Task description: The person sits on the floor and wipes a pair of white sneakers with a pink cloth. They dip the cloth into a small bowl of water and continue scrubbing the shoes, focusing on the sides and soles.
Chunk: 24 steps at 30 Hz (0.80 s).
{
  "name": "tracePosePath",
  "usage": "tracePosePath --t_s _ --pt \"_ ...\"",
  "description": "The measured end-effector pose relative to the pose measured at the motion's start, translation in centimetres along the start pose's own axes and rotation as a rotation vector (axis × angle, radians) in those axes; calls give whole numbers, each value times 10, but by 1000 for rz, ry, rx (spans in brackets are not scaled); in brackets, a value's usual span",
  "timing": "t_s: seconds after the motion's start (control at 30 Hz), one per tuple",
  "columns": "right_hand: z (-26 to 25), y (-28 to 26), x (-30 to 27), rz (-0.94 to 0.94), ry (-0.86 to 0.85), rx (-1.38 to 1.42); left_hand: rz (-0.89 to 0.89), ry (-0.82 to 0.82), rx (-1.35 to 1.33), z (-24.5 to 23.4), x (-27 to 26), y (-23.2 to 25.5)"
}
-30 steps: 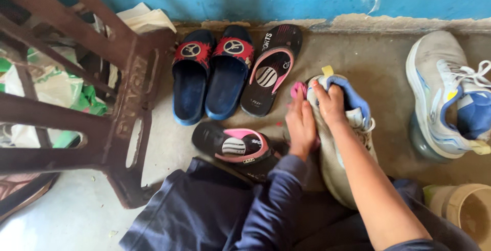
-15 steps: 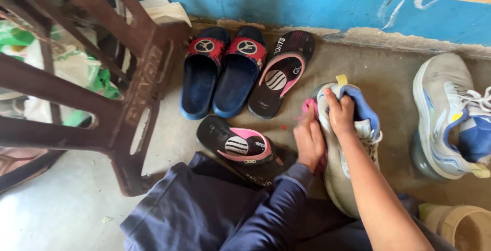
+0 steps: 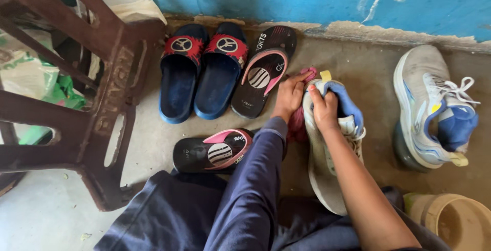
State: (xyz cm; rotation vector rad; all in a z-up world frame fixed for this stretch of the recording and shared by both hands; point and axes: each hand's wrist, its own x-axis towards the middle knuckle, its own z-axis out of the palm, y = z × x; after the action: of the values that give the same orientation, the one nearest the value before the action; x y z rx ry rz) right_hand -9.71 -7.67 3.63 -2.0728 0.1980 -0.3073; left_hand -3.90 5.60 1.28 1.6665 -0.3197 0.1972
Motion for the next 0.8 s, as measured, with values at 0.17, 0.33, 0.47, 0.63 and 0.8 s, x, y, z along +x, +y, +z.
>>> tracePosePath --t_s 0.17,0.33,0.47,0.63,0.8 --pt "2 -2 -5 -124 80 11 -12 114 17 -5 -36 25" --pt "7 0 -4 -166 136 -41 -28 251 -29 -7 -79 68" --pt "9 2 -1 -231 159 -82 -117 280 -28 -10 -114 102" --pt "9 6 -4 -161 138 -42 -246 236 147 -11 -152 138" --pt "6 5 -3 -167 130 -25 -341 198 217 -16 -149 143"
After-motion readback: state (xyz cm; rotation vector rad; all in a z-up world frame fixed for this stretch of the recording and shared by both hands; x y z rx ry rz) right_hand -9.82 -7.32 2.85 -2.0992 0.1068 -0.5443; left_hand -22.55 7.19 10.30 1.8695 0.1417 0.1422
